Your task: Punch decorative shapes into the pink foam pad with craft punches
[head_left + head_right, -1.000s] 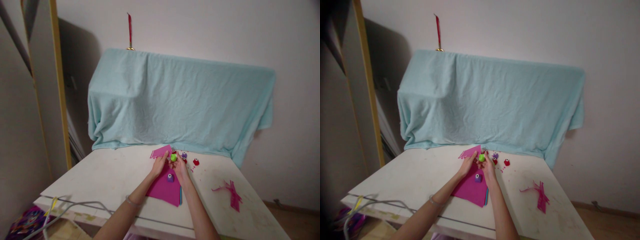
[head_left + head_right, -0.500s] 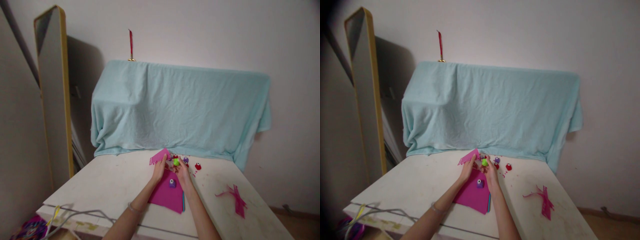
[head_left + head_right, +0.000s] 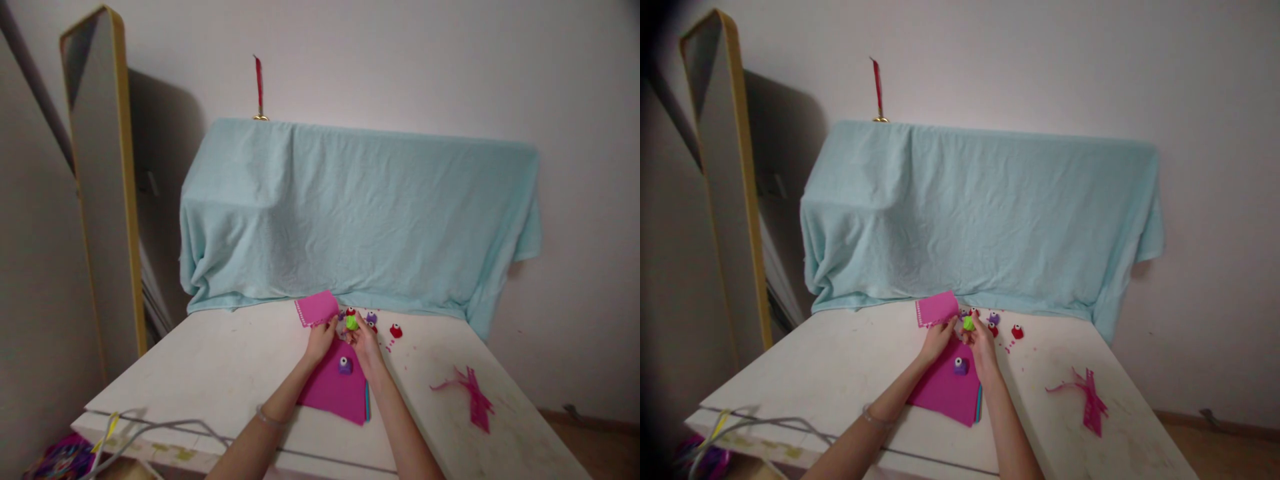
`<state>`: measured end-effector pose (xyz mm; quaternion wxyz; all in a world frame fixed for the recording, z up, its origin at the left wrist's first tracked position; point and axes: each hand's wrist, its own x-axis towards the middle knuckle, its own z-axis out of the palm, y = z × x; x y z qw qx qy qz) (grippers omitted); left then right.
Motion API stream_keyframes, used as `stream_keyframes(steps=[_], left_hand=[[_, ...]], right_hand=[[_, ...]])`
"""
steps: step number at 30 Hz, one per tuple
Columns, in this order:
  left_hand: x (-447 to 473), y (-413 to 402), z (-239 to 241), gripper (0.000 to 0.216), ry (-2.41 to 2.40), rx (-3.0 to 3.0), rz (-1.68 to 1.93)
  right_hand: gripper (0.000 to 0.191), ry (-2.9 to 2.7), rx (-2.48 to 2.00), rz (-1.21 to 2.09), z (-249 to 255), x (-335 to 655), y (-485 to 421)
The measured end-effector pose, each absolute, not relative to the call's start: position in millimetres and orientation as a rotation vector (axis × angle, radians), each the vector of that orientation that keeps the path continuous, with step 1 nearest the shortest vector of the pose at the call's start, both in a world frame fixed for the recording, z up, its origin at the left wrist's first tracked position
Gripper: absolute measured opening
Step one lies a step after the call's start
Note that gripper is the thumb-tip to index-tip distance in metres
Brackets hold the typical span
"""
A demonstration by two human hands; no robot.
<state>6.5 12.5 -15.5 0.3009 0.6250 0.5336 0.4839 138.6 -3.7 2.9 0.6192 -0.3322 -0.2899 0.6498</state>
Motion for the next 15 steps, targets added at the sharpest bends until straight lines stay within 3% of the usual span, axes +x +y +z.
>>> stream_keyframes(steps=[15], left_hand=[[4.4,19.6,-25.6,0.033,1.325,1.891,1.343]], right_hand=[[0.036,-0.695,-0.763,1.343,10.6,139.1,-10.0]])
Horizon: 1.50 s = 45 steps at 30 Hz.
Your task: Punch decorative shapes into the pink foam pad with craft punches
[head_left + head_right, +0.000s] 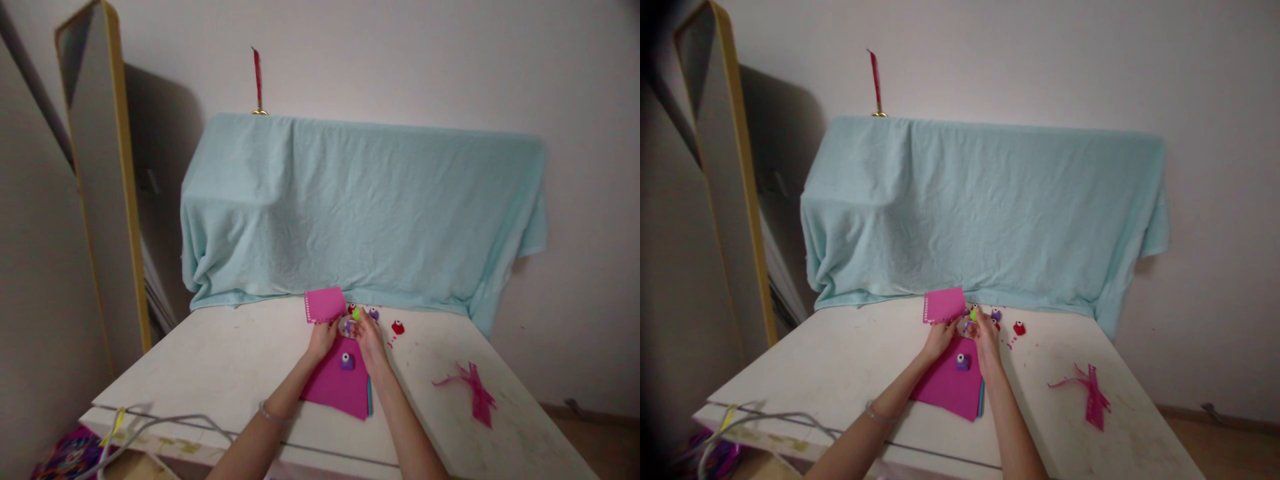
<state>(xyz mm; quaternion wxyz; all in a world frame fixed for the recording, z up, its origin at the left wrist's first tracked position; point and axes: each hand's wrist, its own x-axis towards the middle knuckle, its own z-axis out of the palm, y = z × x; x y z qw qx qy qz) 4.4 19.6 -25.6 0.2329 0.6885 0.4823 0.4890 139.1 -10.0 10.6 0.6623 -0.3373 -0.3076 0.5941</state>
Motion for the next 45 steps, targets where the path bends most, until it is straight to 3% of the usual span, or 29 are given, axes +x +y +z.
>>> stream_keyframes(steps=[7,15,19,26,33,45], left_hand=[[3.5,15.9,-23.0,0.033,1.257,1.913,1.312],[9.0,6.9,-21.6,0.028,1.242,1.962,1.020],[10.7,4.9,-13.1,0.028,1.131,1.925,1.090],[7.6,3.4,0.0,0.051,1.085,1.738,1.179],[5.0,14.8,-9.8,0.051,1.120,1.447,1.359],[0.8,19.9,-14.5,0.046,1.299,1.530,1.473]], right_hand=[[0.037,-0.644,-0.776,1.292,12.8,142.8,-11.0],[0.036,-0.613,-0.695,1.379,14.3,141.4,-9.8],[0.037,-0.564,-0.691,1.414,12.2,144.6,-7.8],[0.031,-0.529,-0.678,1.396,9.3,149.2,-3.7],[0.032,-0.688,-0.684,1.331,16.9,146.1,-10.6],[0.035,-0.714,-0.732,1.328,17.6,144.1,-13.5]])
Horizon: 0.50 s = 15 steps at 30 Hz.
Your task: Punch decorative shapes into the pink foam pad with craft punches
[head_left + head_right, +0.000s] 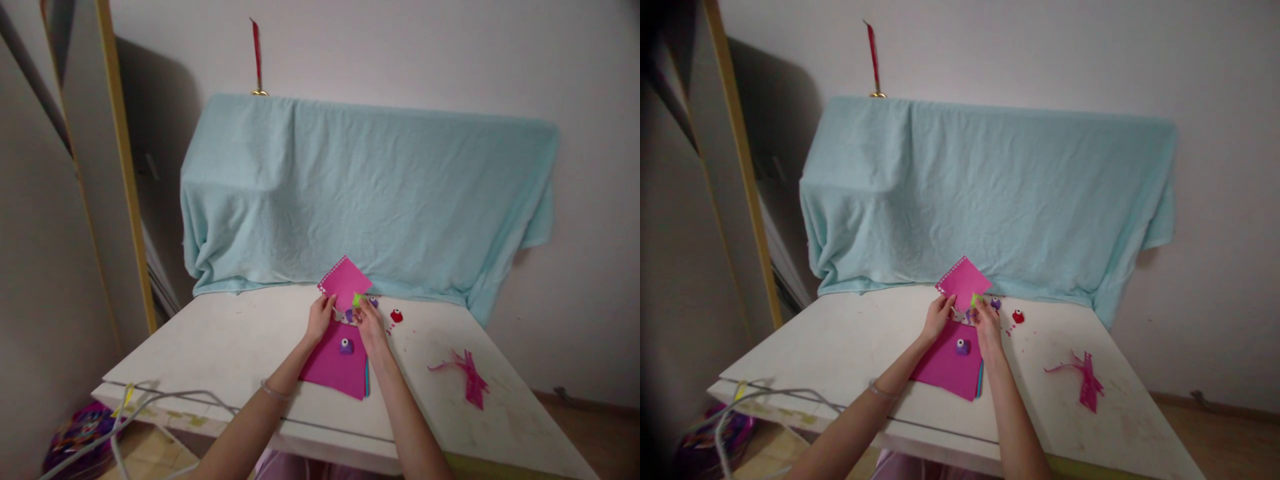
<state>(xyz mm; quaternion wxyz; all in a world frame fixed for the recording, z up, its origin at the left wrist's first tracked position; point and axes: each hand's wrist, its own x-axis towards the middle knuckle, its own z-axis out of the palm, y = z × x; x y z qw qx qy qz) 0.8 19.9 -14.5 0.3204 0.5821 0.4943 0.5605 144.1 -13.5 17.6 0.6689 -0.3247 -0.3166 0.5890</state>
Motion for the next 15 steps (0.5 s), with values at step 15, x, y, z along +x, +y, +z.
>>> stream_keyframes(steps=[15], left_hand=[[0.8,25.3,-19.4,0.056,1.017,1.247,1.502]], right_hand=[[0.041,-1.001,-0.970,1.018,8.2,138.8,-14.9]])
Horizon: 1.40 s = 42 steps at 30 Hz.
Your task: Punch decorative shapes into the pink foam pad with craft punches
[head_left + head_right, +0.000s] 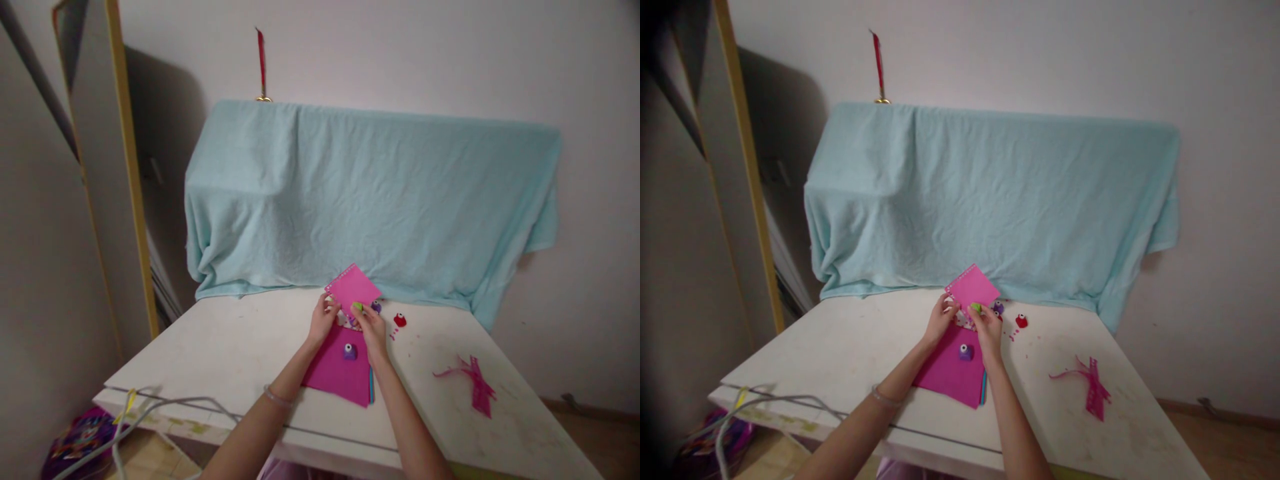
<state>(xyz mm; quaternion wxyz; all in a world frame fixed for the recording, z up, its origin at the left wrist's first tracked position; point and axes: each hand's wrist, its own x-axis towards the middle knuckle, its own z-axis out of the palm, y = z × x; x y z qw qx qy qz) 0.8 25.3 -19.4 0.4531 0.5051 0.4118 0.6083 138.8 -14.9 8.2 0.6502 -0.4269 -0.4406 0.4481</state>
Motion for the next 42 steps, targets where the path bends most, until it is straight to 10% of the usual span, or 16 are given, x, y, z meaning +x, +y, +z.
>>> stream_keyframes(steps=[42], left_hand=[[-7.0,27.9,-19.4,0.045,1.038,1.269,1.520]], right_hand=[[0.038,-1.024,-0.947,1.052,0.6,141.1,-9.9]])
